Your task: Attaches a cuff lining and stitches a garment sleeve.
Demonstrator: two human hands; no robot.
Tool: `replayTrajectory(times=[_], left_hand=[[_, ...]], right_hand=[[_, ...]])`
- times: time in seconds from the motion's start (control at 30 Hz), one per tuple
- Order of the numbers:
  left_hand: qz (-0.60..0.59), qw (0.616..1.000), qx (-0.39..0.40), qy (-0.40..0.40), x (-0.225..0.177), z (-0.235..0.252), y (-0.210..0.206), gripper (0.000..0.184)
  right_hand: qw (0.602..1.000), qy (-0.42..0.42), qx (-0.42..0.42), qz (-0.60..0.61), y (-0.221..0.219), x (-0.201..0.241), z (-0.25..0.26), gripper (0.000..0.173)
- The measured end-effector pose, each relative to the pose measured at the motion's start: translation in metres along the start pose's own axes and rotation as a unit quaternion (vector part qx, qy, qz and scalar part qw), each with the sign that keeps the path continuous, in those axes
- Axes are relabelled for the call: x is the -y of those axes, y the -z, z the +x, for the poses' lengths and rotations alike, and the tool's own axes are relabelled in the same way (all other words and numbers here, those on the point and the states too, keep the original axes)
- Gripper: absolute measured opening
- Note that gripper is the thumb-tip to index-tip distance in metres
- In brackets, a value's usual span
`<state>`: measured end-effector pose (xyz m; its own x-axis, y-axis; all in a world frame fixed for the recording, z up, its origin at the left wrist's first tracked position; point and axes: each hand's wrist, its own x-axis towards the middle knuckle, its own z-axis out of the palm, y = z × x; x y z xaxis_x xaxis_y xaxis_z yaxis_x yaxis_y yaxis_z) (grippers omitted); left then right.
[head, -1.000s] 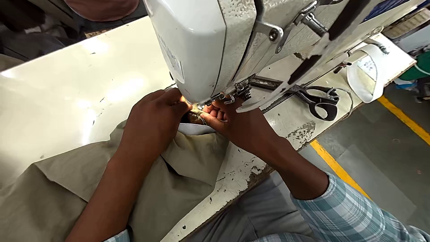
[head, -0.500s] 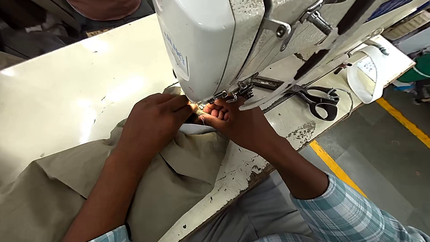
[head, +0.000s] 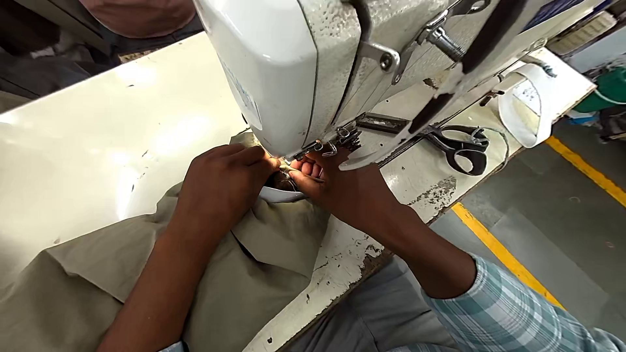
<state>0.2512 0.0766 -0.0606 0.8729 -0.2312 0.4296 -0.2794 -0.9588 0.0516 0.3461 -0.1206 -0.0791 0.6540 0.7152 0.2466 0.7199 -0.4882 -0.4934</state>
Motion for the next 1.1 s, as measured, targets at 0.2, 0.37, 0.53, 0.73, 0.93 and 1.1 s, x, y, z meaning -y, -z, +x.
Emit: replayTrajectory(times=[0.2,0.37,0.53,0.73,0.93,1.1], left_hand=[[-0.013,1.0,-0.011,0.01,0.001,0.0,-0.005,0.015],[-0.045,0.998,-0.02,0.034,0.003,0.002,-0.009,0.016],[-0.056,0.998,-0.003,0.033,0.005,0.003,-0.009,0.016],[-0.037,0.999,0.007,0.014,0.004,0.001,-0.007,0.02],[-0.028,0.999,-0.022,0.011,0.003,0.0,-0.009,0.019],[-0.086,0.994,-0.044,0.053,0.005,0.0,-0.015,0.014]], right_hand=[[1.0,0.005,-0.003,-0.001,0.007,0.007,-0.006,0.014],[1.0,0.01,0.003,0.0,0.006,0.01,-0.008,0.008],[0.999,0.019,0.021,-0.019,0.008,0.015,-0.009,0.01],[0.999,0.034,-0.001,-0.035,0.004,0.011,-0.013,0.017],[1.0,0.026,-0.009,-0.007,0.007,0.01,-0.012,0.01],[1.0,0.02,-0.011,0.01,0.004,0.011,-0.012,0.01]])
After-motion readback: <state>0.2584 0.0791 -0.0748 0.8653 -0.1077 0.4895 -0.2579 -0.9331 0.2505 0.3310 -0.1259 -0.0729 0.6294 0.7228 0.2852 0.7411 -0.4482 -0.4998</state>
